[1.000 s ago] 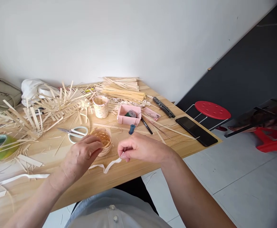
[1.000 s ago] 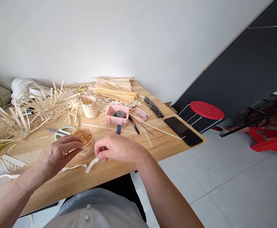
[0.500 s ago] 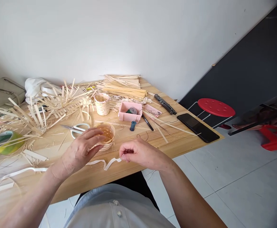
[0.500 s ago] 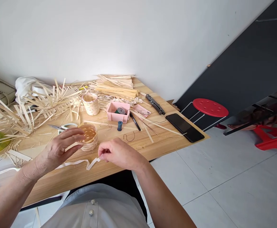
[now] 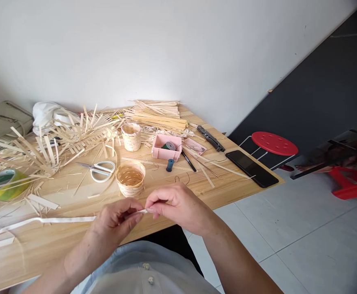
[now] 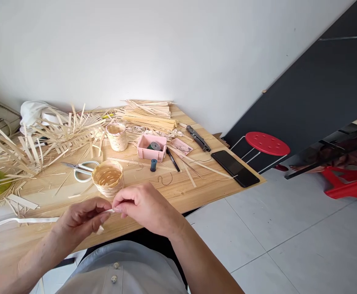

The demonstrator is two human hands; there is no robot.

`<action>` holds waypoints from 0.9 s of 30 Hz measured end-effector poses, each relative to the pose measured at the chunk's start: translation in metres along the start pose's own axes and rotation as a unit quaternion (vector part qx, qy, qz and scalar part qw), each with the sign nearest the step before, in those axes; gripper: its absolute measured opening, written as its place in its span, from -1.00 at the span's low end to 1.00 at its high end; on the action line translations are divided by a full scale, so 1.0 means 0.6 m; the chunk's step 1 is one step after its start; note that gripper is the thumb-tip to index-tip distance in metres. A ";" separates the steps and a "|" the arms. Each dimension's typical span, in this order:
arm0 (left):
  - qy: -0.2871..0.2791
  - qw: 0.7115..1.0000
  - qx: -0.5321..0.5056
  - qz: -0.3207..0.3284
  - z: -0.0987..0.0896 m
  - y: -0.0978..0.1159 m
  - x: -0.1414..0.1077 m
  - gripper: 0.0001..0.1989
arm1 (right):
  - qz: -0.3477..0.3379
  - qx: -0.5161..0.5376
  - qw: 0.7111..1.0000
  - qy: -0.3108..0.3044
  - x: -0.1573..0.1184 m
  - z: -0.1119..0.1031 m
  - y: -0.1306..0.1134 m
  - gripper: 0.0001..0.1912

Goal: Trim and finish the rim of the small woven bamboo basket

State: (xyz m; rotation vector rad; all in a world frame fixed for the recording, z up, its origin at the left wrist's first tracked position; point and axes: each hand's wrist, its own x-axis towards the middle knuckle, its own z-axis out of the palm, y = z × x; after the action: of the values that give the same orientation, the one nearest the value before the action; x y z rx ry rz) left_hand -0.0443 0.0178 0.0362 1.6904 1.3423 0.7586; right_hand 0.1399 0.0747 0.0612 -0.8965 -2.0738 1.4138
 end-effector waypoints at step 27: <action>0.147 0.976 0.149 -0.065 -0.042 0.008 0.027 -0.75 | -0.166 -0.179 0.970 0.005 0.109 -0.053 0.042 -0.80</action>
State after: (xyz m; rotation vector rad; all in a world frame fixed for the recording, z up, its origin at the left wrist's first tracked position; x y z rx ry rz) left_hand -0.0594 0.0389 0.0517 1.7439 1.8299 0.7830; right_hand 0.1244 0.1491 0.0502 -0.6396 -2.3793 0.8771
